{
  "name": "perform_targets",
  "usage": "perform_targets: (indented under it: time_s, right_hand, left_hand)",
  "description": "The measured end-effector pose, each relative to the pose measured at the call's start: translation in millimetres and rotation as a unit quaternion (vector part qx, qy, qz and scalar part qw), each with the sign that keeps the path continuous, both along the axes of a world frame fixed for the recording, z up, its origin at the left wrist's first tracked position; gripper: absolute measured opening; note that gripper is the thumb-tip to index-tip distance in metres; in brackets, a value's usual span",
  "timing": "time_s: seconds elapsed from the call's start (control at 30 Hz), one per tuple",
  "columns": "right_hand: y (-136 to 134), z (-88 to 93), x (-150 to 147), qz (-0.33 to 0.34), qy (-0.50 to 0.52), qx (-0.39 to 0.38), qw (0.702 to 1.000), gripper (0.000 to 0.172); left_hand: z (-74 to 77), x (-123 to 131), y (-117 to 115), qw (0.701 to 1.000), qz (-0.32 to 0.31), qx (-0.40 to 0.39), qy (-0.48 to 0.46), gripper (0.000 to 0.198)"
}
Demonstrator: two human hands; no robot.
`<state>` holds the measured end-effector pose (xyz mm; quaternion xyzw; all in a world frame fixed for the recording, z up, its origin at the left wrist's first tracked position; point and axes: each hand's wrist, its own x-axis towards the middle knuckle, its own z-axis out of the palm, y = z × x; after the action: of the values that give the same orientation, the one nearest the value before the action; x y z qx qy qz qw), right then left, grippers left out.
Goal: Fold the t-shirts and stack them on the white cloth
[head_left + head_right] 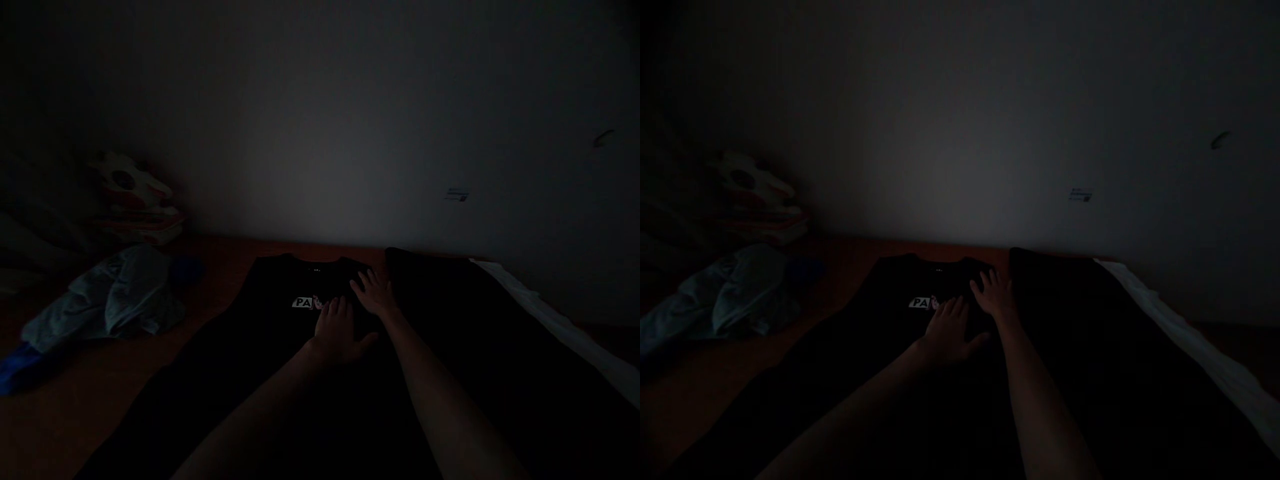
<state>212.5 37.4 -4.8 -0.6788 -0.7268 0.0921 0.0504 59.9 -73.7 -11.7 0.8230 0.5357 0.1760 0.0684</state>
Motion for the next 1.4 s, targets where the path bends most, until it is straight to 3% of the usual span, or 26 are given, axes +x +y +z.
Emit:
perform_targets:
  time_s: [0.13,0.23,0.3,0.43,0.63,0.8,0.9,1.07,1.2,1.33,1.4]
  right_hand:
    - [-6,1.8,-2,0.013,-0.021,0.040,0.999,0.071]
    - [-10,8.9,-8,0.060,-0.042,0.082,0.994,0.060]
    - [-13,12.2,-15,0.079,-0.044,0.079,0.993,0.054]
    - [-15,8.2,-30,0.015,-0.034,0.048,0.998,0.064]
    - [-11,-0.5,-34,-0.036,-0.014,-0.002,0.999,0.078]
    - [-5,-2.4,-31,-0.031,-0.040,0.033,0.998,0.074]
    - [-7,-1.8,-31,-0.017,-0.040,0.030,0.999,0.074]
    - [-26,8.5,-39,0.031,-0.061,0.152,0.986,0.053]
    - [-49,15.3,-43,0.057,-0.033,0.162,0.985,0.046]
    - [-70,13.0,-40,0.072,0.009,0.145,0.987,0.048]
    - [-78,10.5,-36,0.085,0.016,0.142,0.986,0.049]
  left_hand:
    - [4.3,-18,14,0.999,0.025,-0.005,0.025,0.088]
    - [1.4,-27,20,0.999,0.018,-0.018,0.035,0.095]
    - [0.1,-29,22,0.999,0.011,-0.019,0.034,0.089]
    - [2.8,-30,23,0.999,0.029,-0.010,0.044,0.069]
    - [7.9,-28,21,0.998,0.043,-0.009,0.048,0.073]
    - [13.2,-32,25,0.995,0.056,0.047,0.061,0.063]
    - [8.9,-34,25,0.994,0.071,0.034,0.073,0.063]
    - [4.9,-32,24,0.993,0.082,0.011,0.088,0.062]
    - [36.9,-53,35,0.988,0.099,0.048,0.104,0.052]
    - [80.7,-112,44,0.976,0.157,0.028,0.146,0.044]
    - [89.1,-146,38,0.973,0.169,0.002,0.160,0.042]
